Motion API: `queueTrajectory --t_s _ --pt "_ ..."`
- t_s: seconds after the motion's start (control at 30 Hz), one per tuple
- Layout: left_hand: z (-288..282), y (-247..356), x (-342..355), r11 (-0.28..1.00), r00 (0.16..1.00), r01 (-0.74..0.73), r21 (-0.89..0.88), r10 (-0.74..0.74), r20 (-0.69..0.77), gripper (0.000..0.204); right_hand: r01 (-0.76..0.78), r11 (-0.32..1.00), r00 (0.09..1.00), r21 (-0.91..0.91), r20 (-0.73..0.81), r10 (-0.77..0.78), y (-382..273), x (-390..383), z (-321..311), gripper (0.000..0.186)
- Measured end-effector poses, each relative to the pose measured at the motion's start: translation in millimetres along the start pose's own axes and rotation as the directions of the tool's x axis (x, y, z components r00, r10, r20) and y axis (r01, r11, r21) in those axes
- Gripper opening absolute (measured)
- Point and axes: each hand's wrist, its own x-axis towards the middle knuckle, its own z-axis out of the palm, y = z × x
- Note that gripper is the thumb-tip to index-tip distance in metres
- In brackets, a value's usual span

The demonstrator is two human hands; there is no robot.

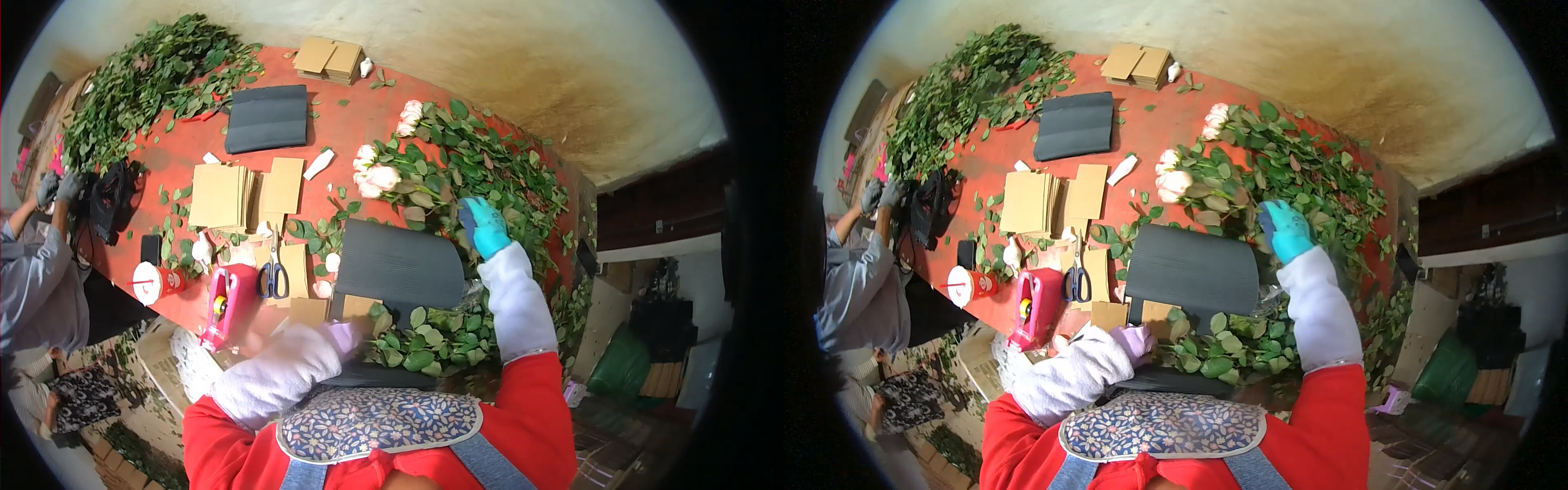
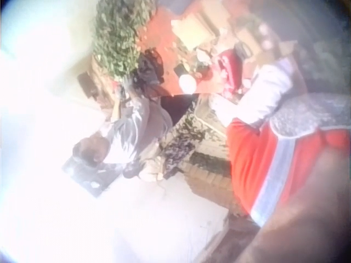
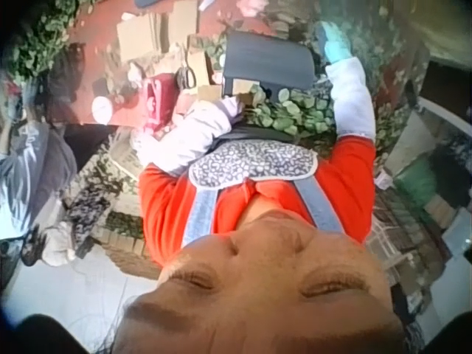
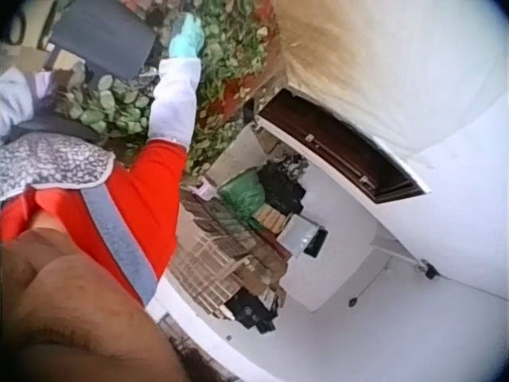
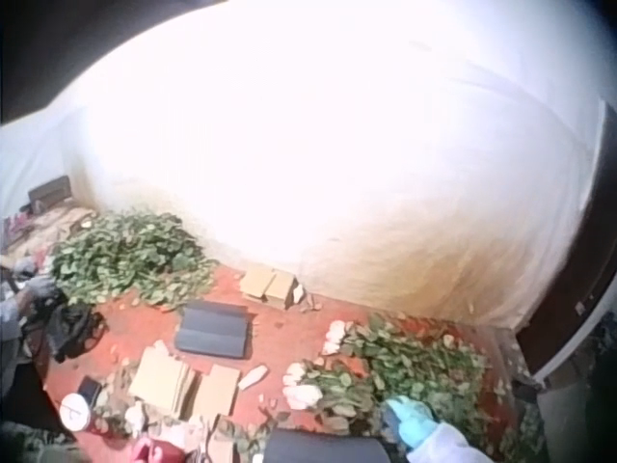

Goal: The person assembles a floral gift box by placing roses into a gray heart-shaped container, trimming the stems with a stapler or cutting tool, and then gathering more roses from a large pile on the table.

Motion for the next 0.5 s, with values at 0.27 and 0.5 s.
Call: queueTrajectory --t_s 0.27,0.5 --pt "8.5 1.3 -10.3 1.0 1.0 0.013 0.012 -0.013 -0.005 0.033 -0.159 0.929 0.979 0.334 0.177 0.104 -27.5 -17.2 -18.2 0.029" --pt "11.0 -0.4 -12.8 0.999 1.0 0.007 0.033 -0.008 0.014 0.033 0.13 0.92 0.933 -0.37 0.36 0.014 -8.0 -13.6 19.9 0.027"
